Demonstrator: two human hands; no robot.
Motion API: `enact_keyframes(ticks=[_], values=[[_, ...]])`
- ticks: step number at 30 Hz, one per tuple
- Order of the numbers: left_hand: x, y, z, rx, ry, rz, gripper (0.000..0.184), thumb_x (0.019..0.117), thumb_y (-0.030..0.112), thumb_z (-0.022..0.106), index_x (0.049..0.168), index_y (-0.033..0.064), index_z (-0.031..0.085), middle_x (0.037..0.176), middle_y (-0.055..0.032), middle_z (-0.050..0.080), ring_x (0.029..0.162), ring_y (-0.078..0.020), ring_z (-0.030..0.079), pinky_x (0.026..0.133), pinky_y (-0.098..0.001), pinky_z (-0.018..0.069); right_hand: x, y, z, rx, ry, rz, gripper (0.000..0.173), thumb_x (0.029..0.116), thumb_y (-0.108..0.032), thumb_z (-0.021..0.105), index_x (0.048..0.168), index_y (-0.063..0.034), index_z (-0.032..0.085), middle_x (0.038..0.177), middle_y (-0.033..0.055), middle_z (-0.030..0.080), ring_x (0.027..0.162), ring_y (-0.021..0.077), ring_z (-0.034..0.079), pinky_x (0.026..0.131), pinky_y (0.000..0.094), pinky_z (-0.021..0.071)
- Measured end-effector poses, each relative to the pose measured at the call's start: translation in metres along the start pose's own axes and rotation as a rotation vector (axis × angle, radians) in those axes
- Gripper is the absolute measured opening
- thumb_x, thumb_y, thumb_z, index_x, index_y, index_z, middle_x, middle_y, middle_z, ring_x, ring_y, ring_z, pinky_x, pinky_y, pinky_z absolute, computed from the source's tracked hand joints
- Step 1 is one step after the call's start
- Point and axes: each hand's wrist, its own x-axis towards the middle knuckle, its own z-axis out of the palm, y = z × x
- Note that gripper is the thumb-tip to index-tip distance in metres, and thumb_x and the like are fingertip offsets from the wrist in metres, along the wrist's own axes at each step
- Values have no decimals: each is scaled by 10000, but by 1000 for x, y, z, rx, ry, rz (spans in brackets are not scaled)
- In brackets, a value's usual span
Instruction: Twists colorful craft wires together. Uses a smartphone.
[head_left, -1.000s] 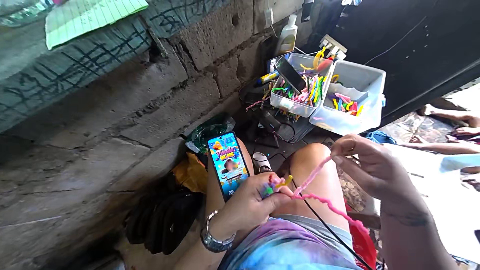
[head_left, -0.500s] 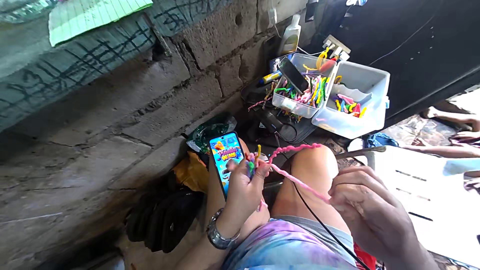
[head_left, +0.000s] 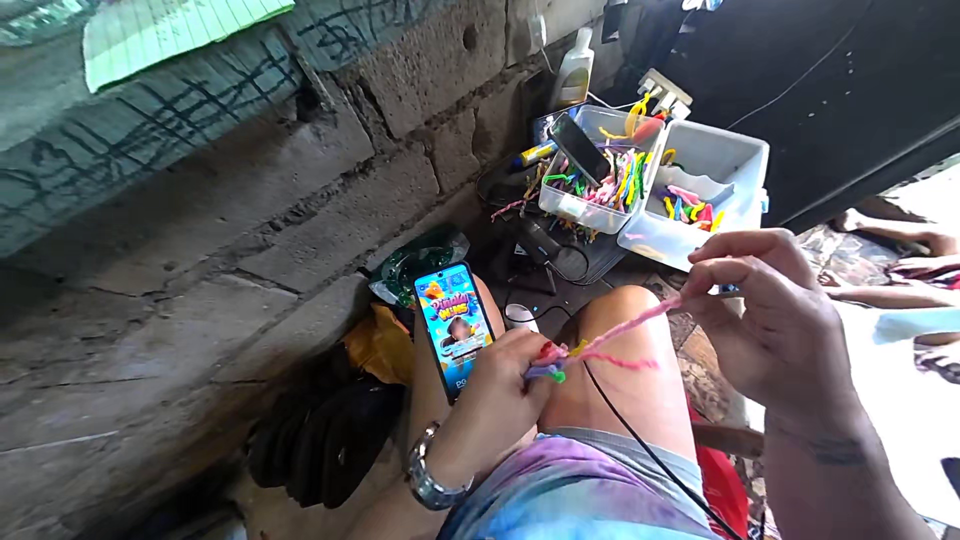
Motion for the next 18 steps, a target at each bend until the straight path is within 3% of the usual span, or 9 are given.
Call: enact_keyframes(ticks=[2, 4, 6, 9, 12, 14, 16, 18], values=[[3, -1, 5, 197, 99, 11, 92, 884, 61, 650, 913, 2, 715, 812, -84, 659, 776, -92, 638, 733, -173, 523, -1, -12, 2, -33, 6, -68, 161, 1035, -307, 549, 977, -188, 641, 1168, -32, 582, 1177, 48, 517, 999, 238, 422], [5, -3, 8, 219, 200, -32, 112, 902, 77, 648, 937, -8, 711, 842, -89, 684, 810, -88, 660, 769, -186, 537, -9, -24, 4, -30, 9, -111, 171, 1051, -335, 533, 986, -213, 634, 1151, -56, 605, 1208, 67, 524, 1050, 285, 408], [6, -5, 7, 37, 279, -138, 149, 951, 111, 646, 992, -20, 704, 901, -40, 705, 833, -3, 645, 779, -150, 527, -21, -34, 5, 32, -15, -121, 168, 1060, -349, 523, 989, -239, 628, 1153, -94, 599, 1242, 51, 508, 1091, 278, 392], [9, -3, 0, -425, 315, -314, 51, 991, 42, 594, 1010, 23, 637, 831, 58, 659, 615, 56, 540, 560, -114, 462, -40, -33, 9, 205, -101, -61, 194, 1062, -377, 519, 982, -234, 623, 1135, -98, 586, 1228, 34, 504, 1086, 256, 392], [6, -5, -10, -962, 237, -397, 126, 1023, 47, 524, 983, 101, 630, 749, 53, 651, 512, 40, 488, 474, -117, 418, -52, -10, 10, 409, -187, 135, 226, 1050, -412, 534, 988, -228, 651, 1134, -105, 579, 1170, -7, 519, 992, 186, 441], [0, -13, -13, -1214, 62, -325, 62, 999, 149, 638, 993, 151, 700, 779, 65, 665, 539, 49, 512, 491, -113, 426, -54, 10, 10, 486, -173, 275, 217, 1032, -403, 552, 982, -236, 681, 1124, -116, 594, 1125, -9, 535, 930, 180, 462], [-4, -19, -11, -1196, -106, -206, 55, 974, 223, 684, 1009, 191, 711, 845, 102, 676, 597, 80, 523, 526, -94, 425, -48, 24, 8, 512, -134, 354, 186, 1018, -375, 567, 980, -235, 684, 1105, -119, 607, 1075, -5, 563, 884, 179, 490], [-5, -19, -8, -946, -185, -78, 82, 999, 238, 653, 1010, 179, 709, 915, 137, 671, 723, 110, 548, 624, -76, 448, -36, 28, 3, 494, -79, 360, 168, 1015, -338, 574, 1008, -217, 691, 1101, -110, 623, 1043, 2, 583, 877, 191, 505]])
